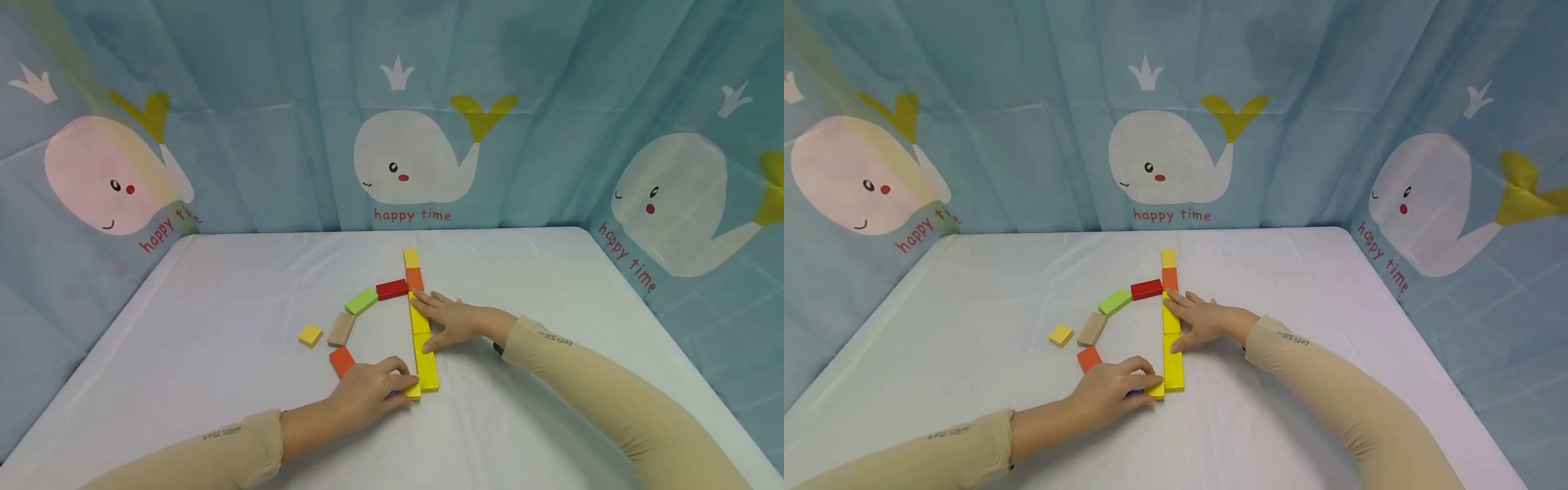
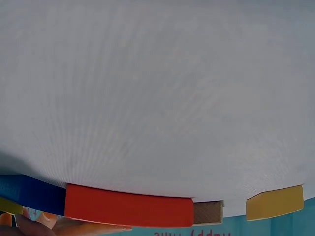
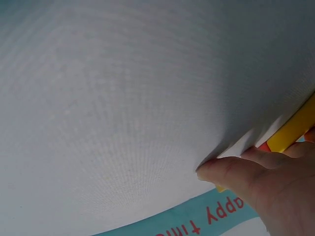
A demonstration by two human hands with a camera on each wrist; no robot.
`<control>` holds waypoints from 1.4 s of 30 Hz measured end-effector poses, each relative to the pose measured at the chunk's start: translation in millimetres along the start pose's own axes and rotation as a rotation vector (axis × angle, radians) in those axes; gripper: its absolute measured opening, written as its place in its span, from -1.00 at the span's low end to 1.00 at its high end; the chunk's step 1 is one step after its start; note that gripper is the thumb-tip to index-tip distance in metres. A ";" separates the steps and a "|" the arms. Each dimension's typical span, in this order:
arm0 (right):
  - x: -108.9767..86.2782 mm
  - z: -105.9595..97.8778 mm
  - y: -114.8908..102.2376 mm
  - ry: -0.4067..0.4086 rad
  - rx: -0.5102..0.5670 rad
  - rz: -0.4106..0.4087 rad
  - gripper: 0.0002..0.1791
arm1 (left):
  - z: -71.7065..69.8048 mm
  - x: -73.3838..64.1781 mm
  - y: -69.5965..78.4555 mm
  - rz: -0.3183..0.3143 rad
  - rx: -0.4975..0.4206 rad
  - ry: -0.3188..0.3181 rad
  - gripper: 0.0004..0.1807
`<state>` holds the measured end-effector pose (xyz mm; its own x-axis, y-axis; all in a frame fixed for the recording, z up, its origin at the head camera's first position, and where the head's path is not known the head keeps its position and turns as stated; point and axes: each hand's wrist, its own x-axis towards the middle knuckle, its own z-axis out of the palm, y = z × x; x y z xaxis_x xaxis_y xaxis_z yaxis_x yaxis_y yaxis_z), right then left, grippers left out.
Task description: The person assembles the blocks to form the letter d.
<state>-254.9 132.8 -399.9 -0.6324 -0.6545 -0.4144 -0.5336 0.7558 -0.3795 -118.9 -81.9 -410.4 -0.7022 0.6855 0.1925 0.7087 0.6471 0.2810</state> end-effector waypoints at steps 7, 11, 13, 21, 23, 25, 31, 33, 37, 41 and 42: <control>1.4 -0.7 1.4 0.001 -0.010 0.016 0.15 | 1.0 0.5 -0.4 -0.024 0.019 -0.030 -0.60; 1.7 -0.3 2.2 0.000 -0.008 0.013 0.15 | -0.3 1.5 -0.4 -0.028 0.030 -0.066 -0.56; 1.5 -0.2 1.9 -0.001 -0.006 0.008 0.15 | -1.6 1.2 -0.4 -0.024 0.044 -0.075 -0.55; -1.4 -1.1 -1.5 -0.002 -0.004 0.005 0.14 | -0.2 -1.2 -3.0 0.014 0.085 -0.051 -0.61; -1.5 -1.0 -1.3 0.000 -0.002 0.003 0.14 | 0.7 -1.2 -3.2 0.022 0.088 -0.046 -0.61; -1.7 -0.9 -1.1 0.004 -0.001 0.000 0.14 | 1.7 -1.2 -3.3 0.033 0.100 -0.043 -0.60; -2.7 -0.6 -0.9 0.007 -0.002 -0.010 0.14 | 3.6 -1.0 -3.3 0.073 0.198 -0.043 -0.58; -3.0 -0.9 -0.9 0.007 -0.003 -0.011 0.14 | 3.7 -1.2 -3.3 0.097 0.243 -0.041 -0.58; -3.3 -1.6 -0.7 0.005 -0.005 -0.016 0.14 | 4.3 -1.0 -3.2 0.139 0.293 -0.026 -0.59; -3.2 -1.4 0.4 0.005 -0.009 -0.020 0.14 | 5.1 -0.7 -3.8 0.151 0.292 -0.008 -0.61; -3.0 -1.3 0.7 0.006 -0.009 -0.020 0.14 | 5.1 -0.6 -3.9 0.153 0.293 -0.005 -0.61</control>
<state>-254.1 135.4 -397.7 -0.6249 -0.6691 -0.4023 -0.5507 0.7430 -0.3804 -120.8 -83.2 -416.4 -0.5860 0.7834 0.2071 0.7960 0.6043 -0.0335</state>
